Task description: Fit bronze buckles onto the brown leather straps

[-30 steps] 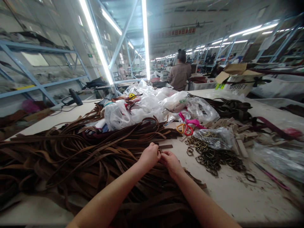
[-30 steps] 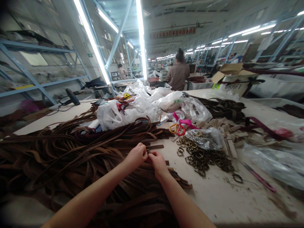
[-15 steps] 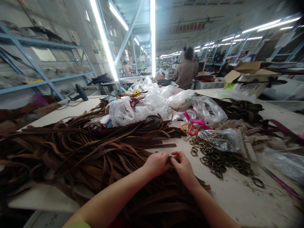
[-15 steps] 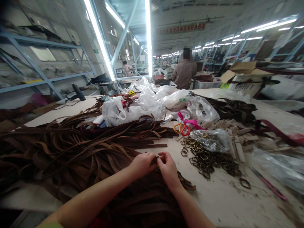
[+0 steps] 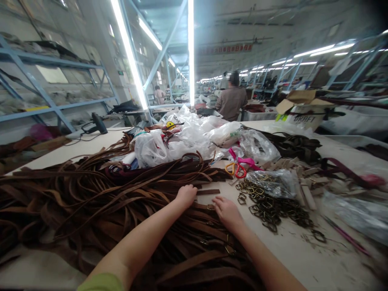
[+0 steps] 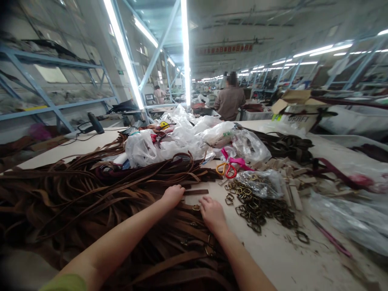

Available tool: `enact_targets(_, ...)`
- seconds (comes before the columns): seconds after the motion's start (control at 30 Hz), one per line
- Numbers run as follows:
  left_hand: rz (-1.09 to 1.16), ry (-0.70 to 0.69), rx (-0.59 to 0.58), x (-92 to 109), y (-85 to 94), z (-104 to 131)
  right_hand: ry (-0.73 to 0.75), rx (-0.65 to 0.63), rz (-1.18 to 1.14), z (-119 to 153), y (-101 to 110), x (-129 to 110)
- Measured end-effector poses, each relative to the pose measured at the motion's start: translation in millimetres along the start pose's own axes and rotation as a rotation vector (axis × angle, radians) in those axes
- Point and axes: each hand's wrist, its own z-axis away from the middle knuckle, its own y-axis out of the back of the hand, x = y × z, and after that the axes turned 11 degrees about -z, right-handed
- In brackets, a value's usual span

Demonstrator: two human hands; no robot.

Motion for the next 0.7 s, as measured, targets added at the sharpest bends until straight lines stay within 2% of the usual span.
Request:
enact_targets(0.1, 0.0, -0.054, 0.008, 9.1, -3.7, -8.1, 0.04, -0.129, -0.174, 8.6, 1.4, -4.6)
enact_targets(0.23, 0.073, -0.11, -0.01, 19.1, -6.2, -17.3, 0.054, -0.063, -0.286, 30.5, 14.1, 8.3)
enact_targets(0.3, 0.13, -0.127, -0.027, 26.3, -5.8, -19.3, -0.036, 0.034, -0.204, 36.9, 25.7, 26.8)
enact_targets(0.37, 0.186, -0.149, -0.041, 35.1, -2.9, -18.8, -0.168, 0.149, -0.011, 37.3, 39.3, 50.0)
enact_targets(0.43, 0.234, -0.16, -0.042, 43.2, 2.9, -16.1, -0.281, 0.209, 0.193, 32.7, 51.8, 71.8)
enact_targets(0.5, 0.281, -0.149, -0.039, 48.4, 11.2, -11.6, -0.347, 0.186, 0.297, 25.7, 60.2, 87.8)
enact_targets(0.57, 0.331, -0.122, -0.045, 50.0, 20.8, -5.8, -0.362, 0.142, 0.298, 19.6, 64.2, 97.1)
enact_targets(0.7, 0.445, -0.082, -0.051, 45.9, 38.6, 7.6, -0.34, 0.136, 0.207, 15.5, 66.7, 98.7)
